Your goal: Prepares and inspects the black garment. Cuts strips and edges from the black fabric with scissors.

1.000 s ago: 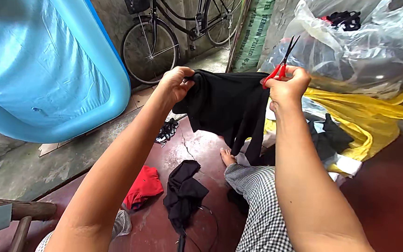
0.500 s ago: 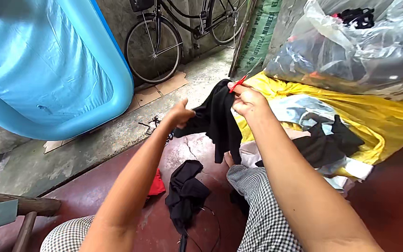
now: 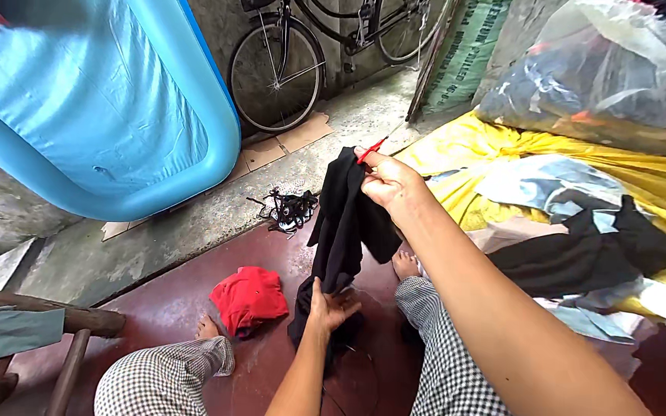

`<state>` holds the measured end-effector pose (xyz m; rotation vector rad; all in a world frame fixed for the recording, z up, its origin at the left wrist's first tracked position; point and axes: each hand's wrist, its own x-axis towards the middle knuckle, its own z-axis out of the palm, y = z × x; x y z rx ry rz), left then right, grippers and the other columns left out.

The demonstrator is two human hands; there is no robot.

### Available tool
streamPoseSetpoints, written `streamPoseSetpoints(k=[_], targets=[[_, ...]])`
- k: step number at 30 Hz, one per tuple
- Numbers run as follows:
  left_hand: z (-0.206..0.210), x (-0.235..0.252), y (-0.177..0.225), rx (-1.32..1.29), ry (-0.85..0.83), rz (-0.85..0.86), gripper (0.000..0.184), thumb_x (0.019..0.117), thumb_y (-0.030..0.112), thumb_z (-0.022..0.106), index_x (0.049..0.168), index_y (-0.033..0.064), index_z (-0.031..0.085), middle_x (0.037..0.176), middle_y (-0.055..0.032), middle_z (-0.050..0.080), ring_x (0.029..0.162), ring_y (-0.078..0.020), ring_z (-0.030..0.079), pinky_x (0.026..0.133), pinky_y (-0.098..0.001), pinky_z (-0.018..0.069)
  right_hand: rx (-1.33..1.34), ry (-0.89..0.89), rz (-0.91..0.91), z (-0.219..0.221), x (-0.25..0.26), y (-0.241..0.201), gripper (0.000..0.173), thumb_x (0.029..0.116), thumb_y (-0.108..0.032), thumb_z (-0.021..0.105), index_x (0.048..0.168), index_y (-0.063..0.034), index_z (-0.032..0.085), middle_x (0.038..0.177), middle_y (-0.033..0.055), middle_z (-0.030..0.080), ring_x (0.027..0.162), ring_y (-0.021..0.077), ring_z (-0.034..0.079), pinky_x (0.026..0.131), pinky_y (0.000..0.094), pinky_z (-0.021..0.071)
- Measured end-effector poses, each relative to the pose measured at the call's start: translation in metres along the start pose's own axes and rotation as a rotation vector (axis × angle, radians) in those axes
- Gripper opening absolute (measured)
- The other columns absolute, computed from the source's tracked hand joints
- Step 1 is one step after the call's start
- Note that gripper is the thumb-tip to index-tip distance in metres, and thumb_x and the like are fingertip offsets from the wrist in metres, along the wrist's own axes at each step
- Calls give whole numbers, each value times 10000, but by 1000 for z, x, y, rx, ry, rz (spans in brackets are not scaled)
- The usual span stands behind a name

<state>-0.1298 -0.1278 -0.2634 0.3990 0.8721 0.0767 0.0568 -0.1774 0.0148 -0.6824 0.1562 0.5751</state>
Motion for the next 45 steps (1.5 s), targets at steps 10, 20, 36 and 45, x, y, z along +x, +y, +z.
streamPoseSetpoints(k=[10,20,36,45], targets=[[-3,-35,65,-139,85,267,144,1015,133,557,1130,46,554,847,-108,631,619,-159,625,553,-263,561,58,19,-16,5,10,11,335,934,62,637,1229,-21,500,1057,112,614,899,147,639,781,277,556],[-55,-94,148,460,313,725,288,1048,193,573,1238,-16,628,1128,-191,689,994,-283,682,852,-466,574,23,46,-26,11,15,33,410,895,93,670,1245,-27,495,1069,110,600,912,148,625,787,278,549],[-46,-166,199,173,-45,728,565,986,9,509,1484,273,467,1269,-105,649,1066,-256,669,864,-503,572,13,24,54,20,18,69,411,883,114,661,1232,-17,490,1041,120,600,873,155,626,754,286,557],[-27,-187,196,359,-215,723,747,926,-132,472,1525,313,439,1404,-42,591,1128,-203,650,866,-450,579,-339,-114,10,28,12,87,517,891,65,693,1327,-47,438,1107,106,613,918,156,639,778,315,560]])
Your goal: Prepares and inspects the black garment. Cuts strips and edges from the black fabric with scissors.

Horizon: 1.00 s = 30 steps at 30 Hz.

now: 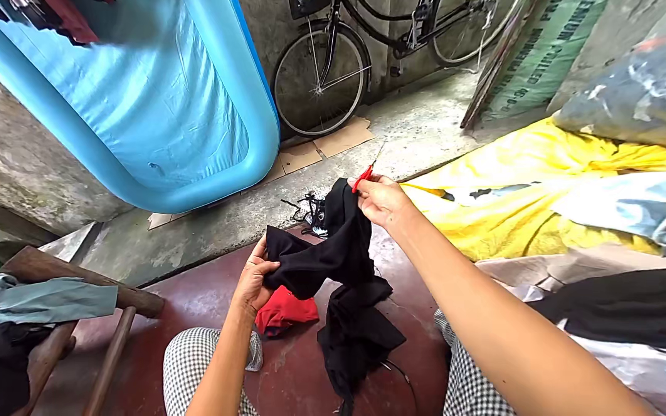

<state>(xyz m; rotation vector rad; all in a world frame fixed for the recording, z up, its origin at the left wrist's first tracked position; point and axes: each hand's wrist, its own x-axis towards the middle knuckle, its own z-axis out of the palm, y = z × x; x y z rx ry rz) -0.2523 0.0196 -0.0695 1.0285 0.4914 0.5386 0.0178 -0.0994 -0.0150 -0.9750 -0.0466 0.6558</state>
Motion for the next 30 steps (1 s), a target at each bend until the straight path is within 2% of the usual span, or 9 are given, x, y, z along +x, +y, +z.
streamPoseSetpoints(k=[2,5,9,13,18,20,25,27,30], targets=[[3,0,1,39,-10,0,745,930,-132,481,1526,312,436,1425,-32,577,1133,-192,645,870,-435,576,-300,-42,-98,1,-5,7,663,852,27,734,1431,-38,417,1229,160,594,1047,232,613,858,415,545],[6,2,0,215,-43,24,701,938,-130,472,1517,265,466,1407,-43,587,1100,-175,646,865,-414,570,-657,-150,-291,1,-4,26,712,788,-22,780,1427,-16,467,1290,250,588,1125,380,609,888,580,528],[12,10,-2,558,-215,97,562,914,-99,398,1374,133,623,1271,-96,665,1030,-196,659,848,-424,567,-706,-621,-146,10,-21,42,701,811,55,757,1435,-42,451,1223,182,627,987,269,679,818,452,593],[32,50,2,600,-216,67,301,921,-107,441,1020,-7,706,967,-70,711,883,-124,657,810,-347,556,-739,-952,-139,16,-27,51,819,758,130,739,1486,-48,407,1253,196,629,1028,257,692,891,408,591],[43,66,23,637,-176,105,250,922,-57,467,972,-18,709,938,-81,727,856,-127,673,791,-354,567,-1028,-868,-310,13,-21,48,799,786,122,741,1494,-100,444,1329,153,632,1124,273,676,916,478,583],[49,71,33,684,-205,134,233,937,-54,474,950,-22,705,909,-70,722,831,-109,669,778,-333,565,-1062,-819,-381,13,-20,44,758,794,95,751,1476,-85,473,1280,155,653,1095,284,672,921,493,562],[62,89,63,799,-258,256,290,952,-88,447,1096,-41,695,1046,-88,722,937,-105,666,869,-330,553,-1145,-662,-510,5,-11,19,670,806,82,729,1428,-70,534,1204,199,668,1023,344,681,888,556,553],[64,98,75,854,-246,280,314,958,-92,454,1144,-32,699,1099,-119,721,971,-142,676,880,-352,555,-1108,-556,-598,2,-8,11,625,810,69,731,1399,-59,563,1223,199,656,1008,337,678,874,540,560],[61,109,84,954,-208,339,303,942,-93,495,1124,-7,721,1041,-121,728,907,-148,684,825,-351,566,-1008,-447,-655,1,-10,1,599,805,85,728,1367,-52,575,1250,183,646,944,293,702,810,477,598]])
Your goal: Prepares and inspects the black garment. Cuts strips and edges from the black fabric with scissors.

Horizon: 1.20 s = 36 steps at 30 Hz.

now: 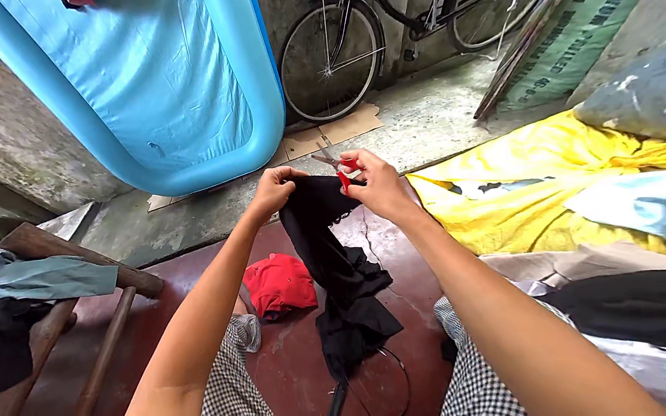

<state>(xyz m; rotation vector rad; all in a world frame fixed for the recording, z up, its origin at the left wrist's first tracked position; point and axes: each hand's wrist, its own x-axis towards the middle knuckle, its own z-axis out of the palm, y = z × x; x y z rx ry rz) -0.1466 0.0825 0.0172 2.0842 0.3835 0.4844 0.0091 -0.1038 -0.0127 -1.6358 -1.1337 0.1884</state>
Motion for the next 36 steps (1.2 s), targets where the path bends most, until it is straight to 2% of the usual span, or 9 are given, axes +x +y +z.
streamPoseSetpoints(k=[7,12,14,16,19,24,28,32,36], targets=[[2,-20,-43,-111,117,-83,292,876,-121,596,1130,-19,694,1111,-139,712,926,-193,691,818,-381,582,-23,82,30,9,-8,-8,611,801,105,706,1372,-66,571,1176,159,689,1000,273,714,859,462,602],[34,-69,-52,226,163,-81,333,841,-34,667,1169,16,694,1226,-188,638,1071,-290,658,905,-479,570,-178,-31,-17,32,-15,-6,611,802,128,703,1380,-20,570,1233,241,625,1059,369,671,895,523,576],[63,-97,-46,36,81,-152,220,977,72,607,1163,-10,692,1115,-148,689,952,-219,691,851,-417,592,-257,-125,-23,49,-19,-3,632,811,117,704,1406,-29,550,1187,280,609,1030,430,653,882,578,556],[90,-123,-37,-363,8,-372,374,1101,267,433,1230,-13,645,1120,-133,696,906,-185,698,804,-370,591,-318,-216,-33,68,-29,-2,639,819,106,707,1417,-49,541,1203,291,605,1005,460,660,844,608,559],[110,-145,-41,-750,106,-517,553,1073,554,360,1348,122,569,1217,-61,648,984,-171,676,853,-373,578,-358,-337,-62,93,-46,-8,666,846,97,699,1457,-85,508,1275,283,571,955,438,678,791,578,584],[114,-137,-46,-1045,435,-557,492,1090,496,345,1197,89,601,1017,-34,659,879,-135,657,839,-339,560,-401,-274,-237,108,-62,-18,611,896,77,672,1465,-96,532,1223,256,589,858,383,690,717,505,598],[114,-134,-54,-1203,617,-635,270,1080,318,430,1048,100,585,899,-27,635,788,-136,646,776,-319,565,-363,-265,-303,117,-69,-18,642,881,71,702,1472,-107,525,1227,227,598,861,359,698,688,489,606],[124,-137,-57,-1189,718,-614,132,1072,175,448,1129,85,527,939,-68,615,792,-171,641,746,-350,567,-354,-277,-326,124,-76,-16,617,880,78,692,1451,-109,550,1229,214,592,818,328,696,655,465,609],[126,-139,-51,-1402,651,-708,333,1098,367,377,1031,110,578,850,-48,627,725,-169,642,690,-342,570,-356,-287,-287,124,-78,-12,642,863,80,706,1459,-90,538,1218,220,601,840,340,700,682,482,610]])
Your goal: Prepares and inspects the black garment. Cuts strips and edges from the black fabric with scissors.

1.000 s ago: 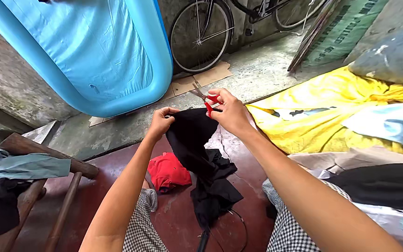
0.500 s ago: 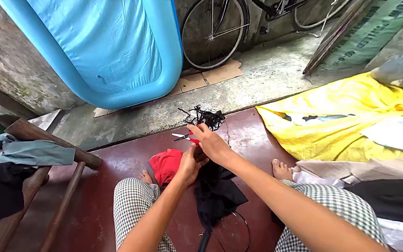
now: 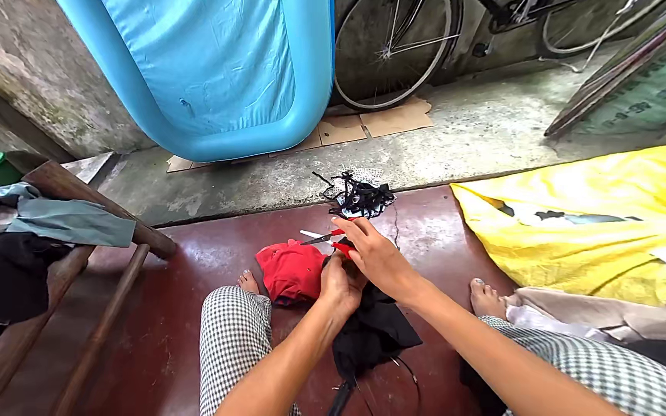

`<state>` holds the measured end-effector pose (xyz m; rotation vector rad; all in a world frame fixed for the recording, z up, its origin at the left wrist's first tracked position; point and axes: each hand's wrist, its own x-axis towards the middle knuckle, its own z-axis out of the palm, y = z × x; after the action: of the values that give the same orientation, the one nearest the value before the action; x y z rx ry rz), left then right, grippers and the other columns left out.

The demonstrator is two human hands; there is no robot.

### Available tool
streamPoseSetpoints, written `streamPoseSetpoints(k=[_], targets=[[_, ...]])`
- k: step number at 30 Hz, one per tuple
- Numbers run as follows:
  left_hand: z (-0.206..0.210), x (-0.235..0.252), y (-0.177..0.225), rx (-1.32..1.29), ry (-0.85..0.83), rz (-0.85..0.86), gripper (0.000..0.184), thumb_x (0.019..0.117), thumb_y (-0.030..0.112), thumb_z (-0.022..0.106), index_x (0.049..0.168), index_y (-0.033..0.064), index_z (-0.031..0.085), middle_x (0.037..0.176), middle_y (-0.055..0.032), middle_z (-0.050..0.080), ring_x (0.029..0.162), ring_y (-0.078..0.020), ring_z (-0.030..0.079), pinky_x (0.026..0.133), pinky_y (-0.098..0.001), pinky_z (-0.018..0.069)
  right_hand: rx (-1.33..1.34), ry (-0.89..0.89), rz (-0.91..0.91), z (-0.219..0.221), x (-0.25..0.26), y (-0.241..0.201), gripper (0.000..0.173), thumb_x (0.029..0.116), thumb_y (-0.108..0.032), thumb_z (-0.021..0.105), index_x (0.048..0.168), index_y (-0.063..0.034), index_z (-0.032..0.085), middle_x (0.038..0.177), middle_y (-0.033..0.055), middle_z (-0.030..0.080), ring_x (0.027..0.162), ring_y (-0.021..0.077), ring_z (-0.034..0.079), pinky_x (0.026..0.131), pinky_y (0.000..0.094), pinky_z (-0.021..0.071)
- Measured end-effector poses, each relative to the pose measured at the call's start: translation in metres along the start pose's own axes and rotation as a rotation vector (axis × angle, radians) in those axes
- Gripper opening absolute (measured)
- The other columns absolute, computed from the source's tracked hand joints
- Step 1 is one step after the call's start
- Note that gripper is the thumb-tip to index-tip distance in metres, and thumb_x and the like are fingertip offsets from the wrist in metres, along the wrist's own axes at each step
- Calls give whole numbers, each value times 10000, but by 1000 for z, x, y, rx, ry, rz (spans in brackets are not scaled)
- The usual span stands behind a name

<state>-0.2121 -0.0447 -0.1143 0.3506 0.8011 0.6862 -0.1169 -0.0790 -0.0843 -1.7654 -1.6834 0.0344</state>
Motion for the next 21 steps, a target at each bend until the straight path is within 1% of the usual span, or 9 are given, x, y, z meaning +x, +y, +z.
streamPoseSetpoints(k=[2,3,6,8,10,13,15,17,21], targets=[[1,-1,4,-44,-78,-78,474,1082,518,299,1042,135,575,900,-39,638,800,-171,648,744,-366,560,4,-18,-18,0,-2,1,631,872,64,706,1459,-96,537,1209,211,606,827,327,701,680,478,608],[2,-1,7,-44,-111,-76,481,1072,551,303,1054,157,579,922,-24,646,840,-156,655,771,-362,562,6,-19,-30,1,-3,0,617,880,51,706,1454,-100,541,1198,206,609,816,320,700,671,471,608],[6,-4,24,-46,-168,-68,445,1063,554,323,1027,197,585,930,9,648,898,-120,646,823,-347,542,3,71,-101,2,-5,-7,531,905,14,680,1416,-91,581,1148,182,620,804,281,694,637,419,607],[10,-8,34,-67,-205,-85,410,1033,569,426,972,214,622,888,22,665,857,-99,665,783,-320,564,5,165,-156,3,-6,-10,459,938,-21,649,1390,-87,607,1153,168,620,851,248,688,652,366,603],[13,-12,43,-17,-241,-78,305,1044,469,477,999,208,629,894,16,671,840,-100,671,769,-306,573,10,254,-216,3,-6,-11,404,955,-37,632,1358,-67,630,1163,168,614,883,223,678,665,321,594],[8,-17,57,333,-259,136,182,1059,284,514,1091,159,642,935,16,668,827,-82,649,747,-275,560,9,335,-273,1,-7,-12,377,955,-42,634,1331,-59,645,1193,178,621,931,216,682,708,299,597],[1,-19,68,578,-297,332,204,1044,339,548,1068,170,660,920,33,655,802,-55,617,724,-267,533,27,349,-277,0,-8,-14,376,952,-37,632,1328,-47,647,1209,185,614,940,214,680,722,295,599],[-3,-17,79,627,-295,409,187,1006,313,632,1099,161,690,933,4,684,787,-75,644,706,-284,561,56,345,-277,2,-11,-16,383,953,-36,632,1335,-43,641,1209,182,612,940,205,680,732,293,602],[-5,-14,85,647,-202,514,154,954,211,718,1093,151,690,900,-19,685,711,-81,632,624,-259,541,137,340,-247,9,-14,-22,399,930,-25,652,1328,-45,642,1191,145,612,981,167,663,817,263,591]])
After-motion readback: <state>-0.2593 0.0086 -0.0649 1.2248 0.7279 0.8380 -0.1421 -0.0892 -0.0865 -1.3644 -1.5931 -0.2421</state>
